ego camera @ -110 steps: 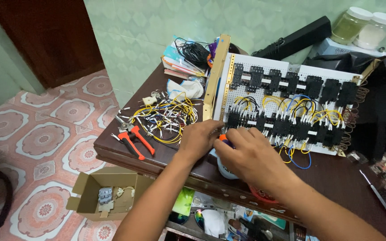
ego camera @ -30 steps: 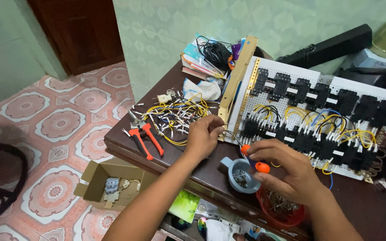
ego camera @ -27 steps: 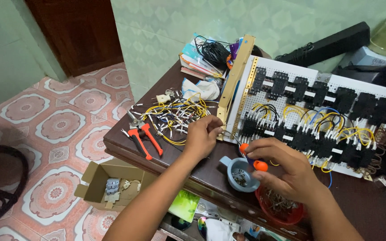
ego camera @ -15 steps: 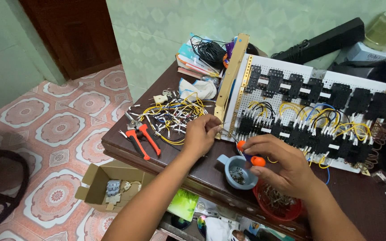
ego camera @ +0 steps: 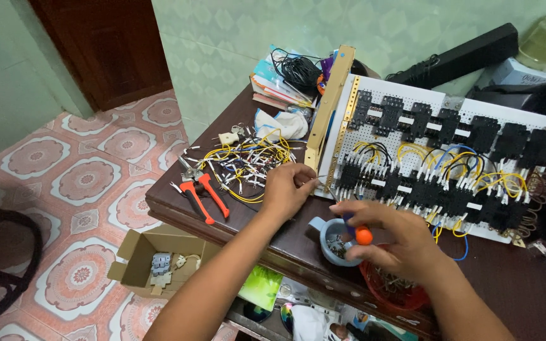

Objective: The person uses a screwdriver to tighten screws on a white circuit board mounted on a wooden frame. They repeatedly pick up small screws from a blue cup and a red bowl, place them into the board, and secure them with the tool. The workspace is cluttered with loose wires, pliers, and other electronic components.

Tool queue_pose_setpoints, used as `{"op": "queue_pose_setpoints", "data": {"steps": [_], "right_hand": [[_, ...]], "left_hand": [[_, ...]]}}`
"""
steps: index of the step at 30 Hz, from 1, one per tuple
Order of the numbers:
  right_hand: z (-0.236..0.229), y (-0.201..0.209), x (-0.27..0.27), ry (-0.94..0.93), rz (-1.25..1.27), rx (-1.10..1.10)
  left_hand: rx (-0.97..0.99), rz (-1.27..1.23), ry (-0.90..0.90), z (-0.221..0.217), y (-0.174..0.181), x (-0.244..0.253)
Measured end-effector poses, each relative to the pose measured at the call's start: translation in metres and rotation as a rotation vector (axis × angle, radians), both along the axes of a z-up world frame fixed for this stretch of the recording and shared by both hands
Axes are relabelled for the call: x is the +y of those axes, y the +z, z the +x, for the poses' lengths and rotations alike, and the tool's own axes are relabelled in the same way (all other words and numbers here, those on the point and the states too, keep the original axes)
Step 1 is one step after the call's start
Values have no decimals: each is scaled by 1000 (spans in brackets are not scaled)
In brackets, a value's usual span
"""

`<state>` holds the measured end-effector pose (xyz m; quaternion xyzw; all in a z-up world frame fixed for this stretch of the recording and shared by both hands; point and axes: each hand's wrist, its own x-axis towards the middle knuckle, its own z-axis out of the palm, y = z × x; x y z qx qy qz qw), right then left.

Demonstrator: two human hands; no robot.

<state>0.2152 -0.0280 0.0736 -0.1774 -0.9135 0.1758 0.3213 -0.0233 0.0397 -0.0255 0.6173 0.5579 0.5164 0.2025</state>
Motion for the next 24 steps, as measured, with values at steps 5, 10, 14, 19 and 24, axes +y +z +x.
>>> {"op": "queue_pose_setpoints", "data": {"steps": [5, 10, 14, 19, 24], "right_hand": [[0, -7, 5, 43, -43, 52], [-1, -2, 2, 31, 25, 40], [-5, 10, -4, 83, 6, -4], [-3, 2, -4, 72, -61, 39], [1, -13, 6, 31, -79, 114]], "left_hand": [[62, 34, 7, 0, -4, 3], [64, -4, 18, 0, -6, 5], [79, -1, 22, 0, -7, 8], [53, 1, 28, 0, -11, 9], [66, 23, 13, 0, -11, 9]]}}
